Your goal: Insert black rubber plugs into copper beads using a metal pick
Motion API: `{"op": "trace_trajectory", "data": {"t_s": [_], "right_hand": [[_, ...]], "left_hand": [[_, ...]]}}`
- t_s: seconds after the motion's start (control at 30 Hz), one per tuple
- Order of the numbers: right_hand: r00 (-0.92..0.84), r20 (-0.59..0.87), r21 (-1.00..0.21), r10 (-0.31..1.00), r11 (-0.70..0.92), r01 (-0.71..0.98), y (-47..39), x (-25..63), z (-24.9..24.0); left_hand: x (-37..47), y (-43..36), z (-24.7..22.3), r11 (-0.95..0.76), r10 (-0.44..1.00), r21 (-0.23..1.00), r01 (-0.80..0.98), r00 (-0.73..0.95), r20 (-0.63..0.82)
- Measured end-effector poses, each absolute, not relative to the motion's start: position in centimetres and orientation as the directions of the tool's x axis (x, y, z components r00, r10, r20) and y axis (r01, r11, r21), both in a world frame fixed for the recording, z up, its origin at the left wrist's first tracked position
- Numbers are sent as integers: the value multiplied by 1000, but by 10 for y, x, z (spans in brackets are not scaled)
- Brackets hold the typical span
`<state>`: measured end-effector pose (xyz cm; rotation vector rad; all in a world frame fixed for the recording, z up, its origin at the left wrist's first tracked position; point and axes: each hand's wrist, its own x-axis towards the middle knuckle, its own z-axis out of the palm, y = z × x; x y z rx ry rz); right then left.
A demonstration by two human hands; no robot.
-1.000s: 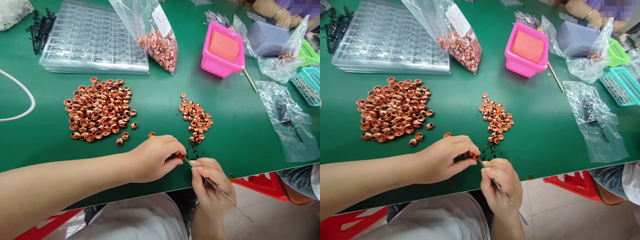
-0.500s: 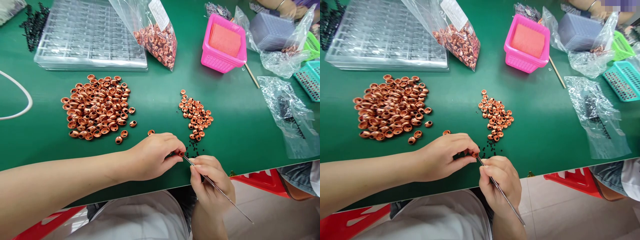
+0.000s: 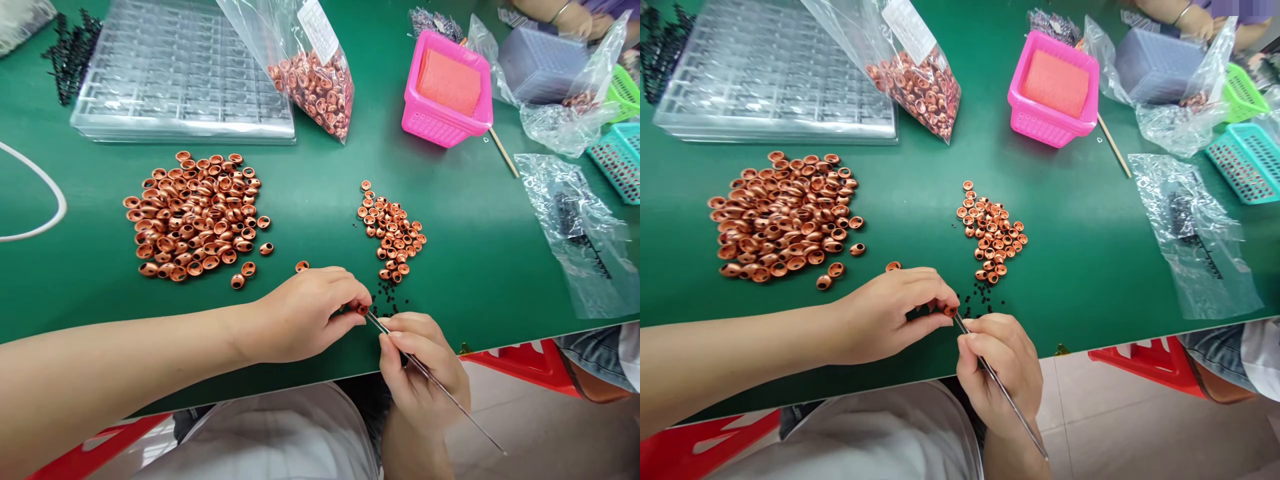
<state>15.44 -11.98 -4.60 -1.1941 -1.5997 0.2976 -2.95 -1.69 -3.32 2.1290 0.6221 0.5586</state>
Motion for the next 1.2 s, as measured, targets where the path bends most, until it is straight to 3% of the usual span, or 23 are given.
{"op": "trace_trajectory", "data": {"t_s": [0.27, 0.87, 1.2], "right_hand": [[107, 592, -717, 799, 462, 521, -121, 155, -46], [132, 567, -751, 813, 444, 490, -121, 154, -48], [160, 540, -783, 827, 422, 457, -124, 152, -49]], "left_hand": [[-29, -16, -27, -517, 601, 819, 251, 787, 139], [-30, -17, -35, -556, 589, 806, 203, 781, 209], [-29, -21, -27, -713, 505, 672, 202, 812, 292]]}}
